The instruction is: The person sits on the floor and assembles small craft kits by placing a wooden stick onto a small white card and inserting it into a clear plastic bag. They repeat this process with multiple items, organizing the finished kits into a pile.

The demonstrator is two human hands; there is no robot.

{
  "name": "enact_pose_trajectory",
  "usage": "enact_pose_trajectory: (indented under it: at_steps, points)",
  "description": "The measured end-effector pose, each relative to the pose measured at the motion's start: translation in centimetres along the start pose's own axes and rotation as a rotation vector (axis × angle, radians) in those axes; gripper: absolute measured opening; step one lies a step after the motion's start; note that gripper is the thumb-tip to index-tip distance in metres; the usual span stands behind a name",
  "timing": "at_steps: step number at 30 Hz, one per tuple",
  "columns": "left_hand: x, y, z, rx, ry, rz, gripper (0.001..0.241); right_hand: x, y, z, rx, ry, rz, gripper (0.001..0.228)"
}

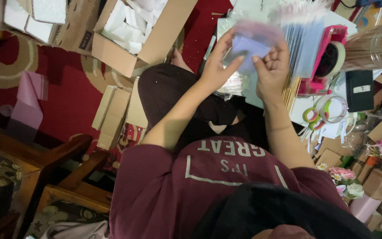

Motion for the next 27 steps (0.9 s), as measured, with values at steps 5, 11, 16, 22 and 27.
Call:
enact_pose_trajectory:
  at_steps: [5,11,16,22,27]
  points:
    - [0.9,-2.1,-0.9,0.122,-0.066,-0.189,0.029,0.1,1.8,-0.5,-0.243,0.054,0.106,0.041]
    - [-0.1,-0.1,-1.9,0.055,-0.065,-0.192,0.051,-0.6,2.5,-3.1,-0.174,0.168,0.18,0.066]
    - [0.0,-0.3,-2.0,0.171,-0.123,-0.212,0.055,-0.4,1.7,-2.7,-0.325,0.173,0.226,0.077]
    - [0.2,0.0,-2.7,0.039,-0.125,-0.179,0.058,-0.5,2.9,-3.1,-0.229,0.262,0.216,0.078]
    - [0.2,1.0,-2.2,0.034,-0.211,-0.181,0.032,-0.2,3.1,-2.5,-0.405,0.348,0.237,0.08]
Point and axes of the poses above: each hand's wrist, its own x-axis towards the middle knuckle, its own z-axis out of the back of the hand, y = z × x, the point moved 7 cm from there along x, towards the middle knuckle, and after that the axes turned 9 degrees about -x, right-handed, at the moved point
